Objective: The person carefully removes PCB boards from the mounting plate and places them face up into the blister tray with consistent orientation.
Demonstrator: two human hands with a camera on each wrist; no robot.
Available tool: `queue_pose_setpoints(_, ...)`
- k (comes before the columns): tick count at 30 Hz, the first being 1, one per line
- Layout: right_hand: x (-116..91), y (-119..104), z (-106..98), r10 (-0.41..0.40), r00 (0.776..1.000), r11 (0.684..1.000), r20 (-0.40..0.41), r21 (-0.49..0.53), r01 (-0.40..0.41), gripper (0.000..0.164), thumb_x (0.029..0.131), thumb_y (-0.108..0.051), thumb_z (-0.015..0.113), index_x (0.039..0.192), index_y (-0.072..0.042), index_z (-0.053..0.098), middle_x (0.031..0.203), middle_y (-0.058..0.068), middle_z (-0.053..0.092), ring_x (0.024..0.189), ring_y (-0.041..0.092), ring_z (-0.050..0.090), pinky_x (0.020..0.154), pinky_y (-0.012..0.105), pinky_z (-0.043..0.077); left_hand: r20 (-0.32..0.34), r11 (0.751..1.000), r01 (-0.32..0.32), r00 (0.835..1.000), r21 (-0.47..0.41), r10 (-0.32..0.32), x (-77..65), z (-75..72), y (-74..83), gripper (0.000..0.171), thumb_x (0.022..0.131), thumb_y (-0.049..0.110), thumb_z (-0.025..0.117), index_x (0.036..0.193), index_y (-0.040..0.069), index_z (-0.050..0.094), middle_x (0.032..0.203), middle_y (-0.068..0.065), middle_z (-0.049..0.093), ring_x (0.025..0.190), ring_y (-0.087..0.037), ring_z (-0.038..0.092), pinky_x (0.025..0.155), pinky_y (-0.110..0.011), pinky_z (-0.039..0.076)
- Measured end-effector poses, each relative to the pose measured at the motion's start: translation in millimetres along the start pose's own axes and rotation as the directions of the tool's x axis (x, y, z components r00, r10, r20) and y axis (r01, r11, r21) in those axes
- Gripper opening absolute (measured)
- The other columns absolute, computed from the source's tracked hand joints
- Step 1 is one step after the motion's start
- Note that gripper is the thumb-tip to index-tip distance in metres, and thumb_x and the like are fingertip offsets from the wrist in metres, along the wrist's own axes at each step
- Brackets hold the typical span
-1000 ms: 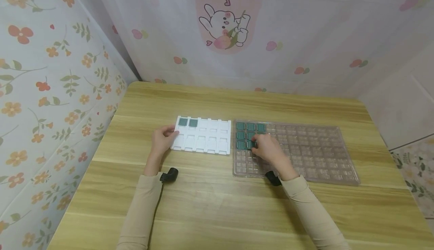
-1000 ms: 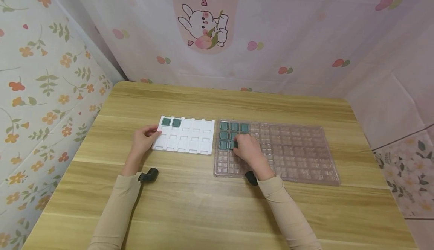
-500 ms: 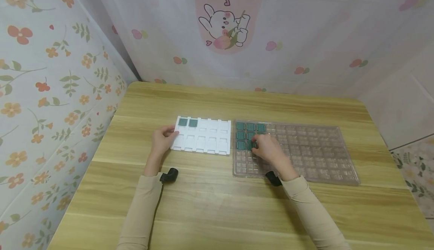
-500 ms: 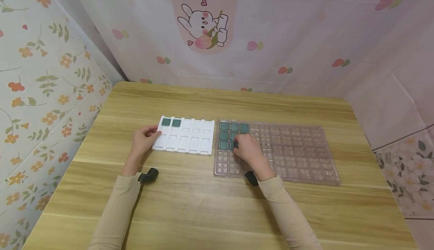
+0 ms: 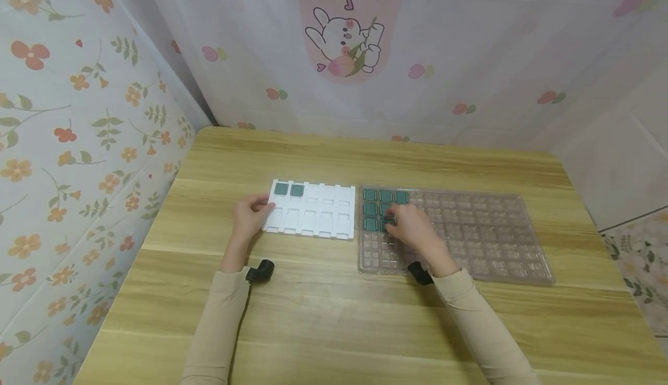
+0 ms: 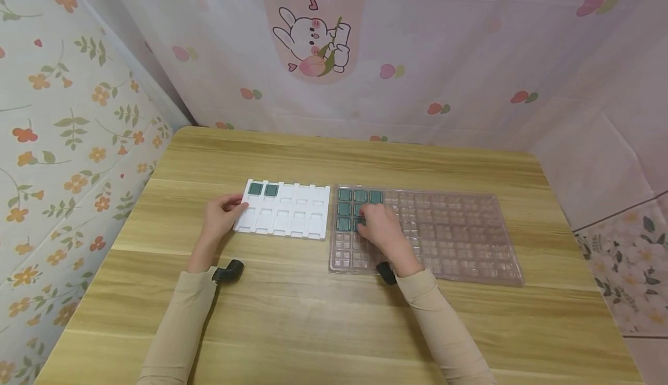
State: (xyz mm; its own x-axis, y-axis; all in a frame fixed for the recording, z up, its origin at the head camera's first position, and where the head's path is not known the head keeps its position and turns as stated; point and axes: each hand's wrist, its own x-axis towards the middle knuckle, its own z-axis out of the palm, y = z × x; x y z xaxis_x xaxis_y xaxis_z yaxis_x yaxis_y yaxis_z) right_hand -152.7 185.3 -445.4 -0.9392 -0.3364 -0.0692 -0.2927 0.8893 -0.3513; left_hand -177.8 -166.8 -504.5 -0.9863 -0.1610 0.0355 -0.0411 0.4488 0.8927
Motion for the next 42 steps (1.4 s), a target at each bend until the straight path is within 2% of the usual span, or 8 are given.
queue_pose_setpoints(11,10,-11,-5,0.002,1.0,1.0,0.018,-0.009,-0.002,0.027,0.082,-0.01,0.069,0.104,0.005,0.065,0.092,0.017,0.069,0.049,0.01,0.039,0.049,0.027,0.041,-0.005,1.0,-0.01,1.0,-0.003,0.01,-0.7,-0.4,-0.9,0.027,0.083,0.005,0.068,0.107,-0.007,0.066,0.096,-0.023,0.066,0.08,-0.03,0.062,0.059,-0.015,0.042)
queue_pose_setpoints(15,16,-15,-6,-0.006,1.0,1.0,0.013,0.002,0.006,0.028,0.083,-0.009,0.068,0.107,0.005,0.065,0.087,0.016,0.069,0.044,0.008,0.031,0.043,0.024,0.033,-0.002,1.0,-0.007,1.0,0.007,0.007,0.0,-0.2,-1.2,0.027,0.083,0.005,0.068,0.108,-0.006,0.066,0.096,-0.023,0.066,0.08,-0.03,0.062,0.059,-0.016,0.042)
queue_pose_setpoints(19,19,-19,-7,-0.036,0.999,0.999,0.009,0.012,0.036,0.028,0.083,-0.007,0.067,0.107,0.007,0.065,0.068,0.016,0.065,0.041,0.006,0.02,0.04,0.02,0.025,-0.004,1.0,-0.009,1.0,0.016,0.009,1.1,0.3,-2.0,0.027,0.083,0.006,0.068,0.108,-0.006,0.066,0.096,-0.023,0.067,0.08,-0.03,0.062,0.06,-0.016,0.042)
queue_pose_setpoints(22,20,-21,-8,-0.046,0.999,0.999,0.005,0.021,0.046,0.027,0.082,-0.006,0.067,0.106,0.007,0.065,0.071,0.016,0.067,0.04,0.005,0.02,0.039,0.019,0.023,-0.004,1.0,-0.01,1.0,0.017,0.01,1.5,0.4,-2.4,0.028,0.083,0.006,0.068,0.108,-0.006,0.066,0.096,-0.023,0.067,0.08,-0.03,0.062,0.06,-0.016,0.042)
queue_pose_setpoints(29,25,-25,-9,-0.042,0.999,0.999,0.025,0.024,0.042,0.027,0.084,-0.007,0.067,0.108,0.006,0.064,0.073,0.014,0.067,0.041,0.007,0.03,0.042,0.021,0.033,-0.003,1.0,-0.015,1.0,0.019,0.015,1.6,0.4,-2.3,0.027,0.083,0.006,0.068,0.108,-0.006,0.066,0.096,-0.023,0.067,0.08,-0.031,0.062,0.059,-0.016,0.043)
queue_pose_setpoints(32,26,-29,-9,-0.042,0.999,0.999,0.024,0.022,0.041,0.028,0.084,-0.008,0.068,0.108,0.005,0.065,0.088,0.016,0.069,0.043,0.008,0.037,0.047,0.024,0.041,0.0,1.0,-0.013,1.0,0.017,0.013,1.8,0.2,-2.1,0.027,0.084,0.006,0.068,0.108,-0.006,0.066,0.096,-0.023,0.067,0.081,-0.031,0.062,0.059,-0.015,0.043)
queue_pose_setpoints(35,28,-32,-9,-0.039,0.999,0.999,0.027,0.033,0.038,0.029,0.084,-0.009,0.069,0.109,0.005,0.064,0.094,0.017,0.069,0.042,0.008,0.035,0.05,0.025,0.043,0.001,1.0,-0.016,1.0,0.014,0.016,2.2,0.0,-2.6,0.027,0.084,0.006,0.068,0.108,-0.006,0.066,0.096,-0.023,0.067,0.08,-0.03,0.062,0.059,-0.015,0.043)
queue_pose_setpoints(42,35,-40,-4,-0.082,0.997,0.996,-0.014,0.022,0.082,0.027,0.082,-0.008,0.07,0.105,0.006,0.066,0.083,0.016,0.068,0.042,0.007,0.032,0.048,0.022,0.04,0.007,1.0,-0.011,1.0,0.003,0.011,1.9,-0.2,-3.0,0.028,0.083,0.006,0.069,0.108,-0.007,0.066,0.095,-0.023,0.067,0.079,-0.03,0.062,0.058,-0.015,0.043)
